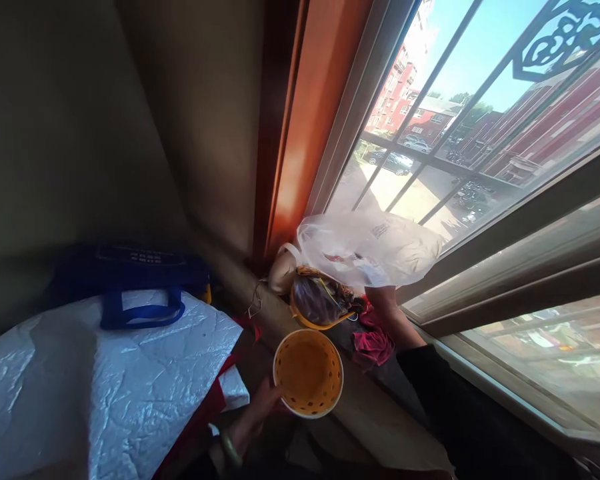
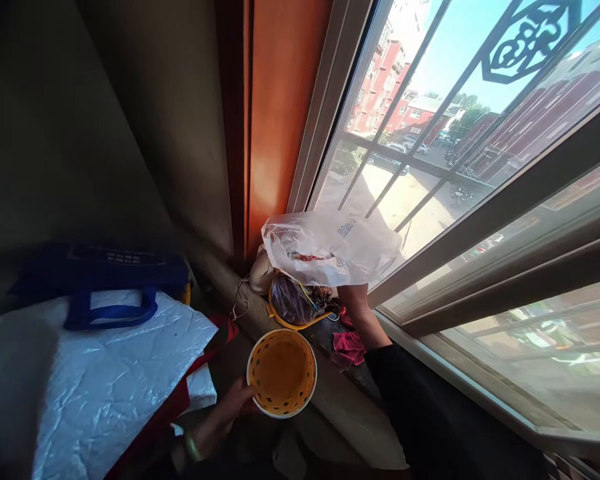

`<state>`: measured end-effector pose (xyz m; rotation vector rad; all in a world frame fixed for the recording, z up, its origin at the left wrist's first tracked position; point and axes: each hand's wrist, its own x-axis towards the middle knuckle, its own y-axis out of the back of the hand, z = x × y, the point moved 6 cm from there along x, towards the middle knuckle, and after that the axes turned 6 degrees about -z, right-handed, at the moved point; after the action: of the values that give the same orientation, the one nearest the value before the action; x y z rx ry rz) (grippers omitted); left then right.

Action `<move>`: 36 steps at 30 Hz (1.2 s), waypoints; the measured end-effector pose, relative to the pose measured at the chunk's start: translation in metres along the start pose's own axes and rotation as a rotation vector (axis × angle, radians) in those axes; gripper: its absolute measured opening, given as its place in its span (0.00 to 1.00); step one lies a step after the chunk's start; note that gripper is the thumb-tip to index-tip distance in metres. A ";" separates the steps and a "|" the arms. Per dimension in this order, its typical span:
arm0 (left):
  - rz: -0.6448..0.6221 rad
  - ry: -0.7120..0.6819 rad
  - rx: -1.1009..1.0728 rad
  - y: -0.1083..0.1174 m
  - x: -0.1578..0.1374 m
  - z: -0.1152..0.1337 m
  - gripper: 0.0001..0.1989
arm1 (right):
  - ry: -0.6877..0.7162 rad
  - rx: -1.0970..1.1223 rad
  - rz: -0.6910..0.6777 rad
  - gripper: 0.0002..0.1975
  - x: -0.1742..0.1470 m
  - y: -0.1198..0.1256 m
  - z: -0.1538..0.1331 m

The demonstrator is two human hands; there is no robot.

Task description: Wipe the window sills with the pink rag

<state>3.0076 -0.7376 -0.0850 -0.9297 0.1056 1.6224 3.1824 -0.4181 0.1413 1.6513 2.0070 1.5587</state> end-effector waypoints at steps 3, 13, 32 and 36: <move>0.010 -0.010 -0.012 0.001 0.000 0.000 0.34 | -0.073 0.118 0.046 0.25 0.019 0.011 0.005; 0.025 0.011 0.026 0.002 0.004 -0.005 0.29 | -0.417 0.628 0.158 0.27 0.044 0.048 0.008; 0.005 0.090 0.164 -0.001 0.004 0.000 0.17 | -0.645 0.919 0.080 0.25 -0.084 0.172 0.028; -0.028 0.081 0.188 -0.004 0.005 0.003 0.17 | -0.733 0.954 0.222 0.22 -0.147 0.203 0.040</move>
<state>3.0096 -0.7305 -0.0844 -0.8479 0.2956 1.5207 3.4013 -0.5320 0.2018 2.2847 2.2196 -0.1819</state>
